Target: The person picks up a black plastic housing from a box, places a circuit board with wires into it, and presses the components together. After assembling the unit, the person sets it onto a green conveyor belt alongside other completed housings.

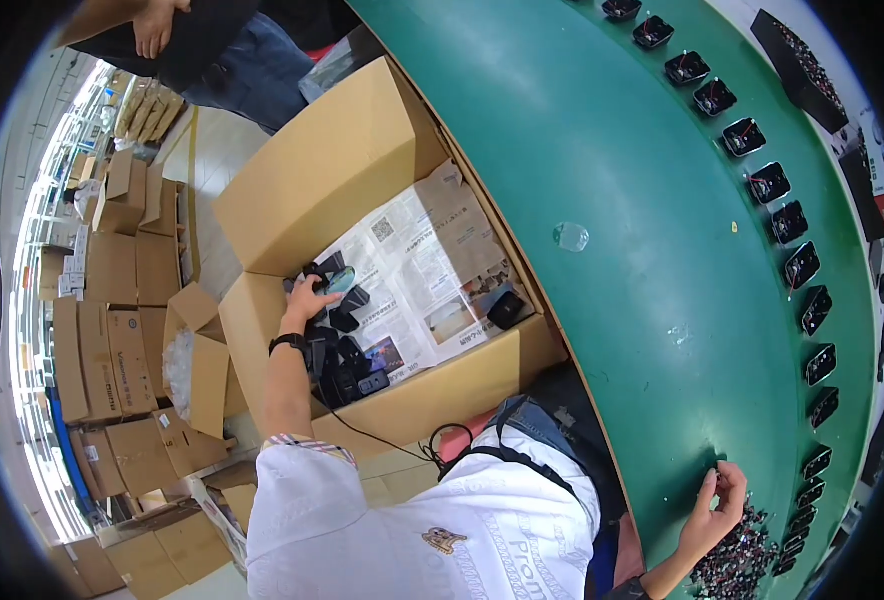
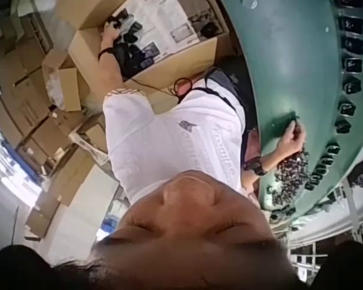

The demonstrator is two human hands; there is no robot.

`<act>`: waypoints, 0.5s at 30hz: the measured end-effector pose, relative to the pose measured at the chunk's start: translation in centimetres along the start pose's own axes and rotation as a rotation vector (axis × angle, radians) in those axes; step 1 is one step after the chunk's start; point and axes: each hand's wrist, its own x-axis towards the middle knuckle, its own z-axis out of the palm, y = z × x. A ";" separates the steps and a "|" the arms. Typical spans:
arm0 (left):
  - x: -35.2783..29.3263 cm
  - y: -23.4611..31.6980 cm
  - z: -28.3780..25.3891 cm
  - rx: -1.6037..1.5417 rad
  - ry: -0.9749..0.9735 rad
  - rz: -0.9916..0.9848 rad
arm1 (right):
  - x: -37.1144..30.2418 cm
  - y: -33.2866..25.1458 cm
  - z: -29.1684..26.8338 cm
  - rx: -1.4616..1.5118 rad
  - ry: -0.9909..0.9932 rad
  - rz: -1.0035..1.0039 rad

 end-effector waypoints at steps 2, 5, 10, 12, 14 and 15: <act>-0.2 1.3 -0.3 0.001 -0.040 -0.004 | -0.1 0.0 0.0 0.011 0.008 0.009; -1.5 4.7 -0.1 0.034 -0.064 0.086 | 0.0 0.1 0.4 0.038 0.039 0.014; -6.5 13.9 0.4 -0.213 -0.389 0.693 | 0.3 -0.7 1.3 0.232 0.143 0.081; -8.8 17.6 -0.6 -0.288 -0.482 0.697 | 0.3 -0.1 1.0 0.272 0.118 0.117; -9.7 18.2 0.4 -0.204 -0.401 0.821 | 0.9 -0.6 1.4 0.344 0.103 0.116; -10.2 18.5 0.7 -0.196 -0.408 0.837 | 0.7 -0.4 1.3 0.341 0.119 0.126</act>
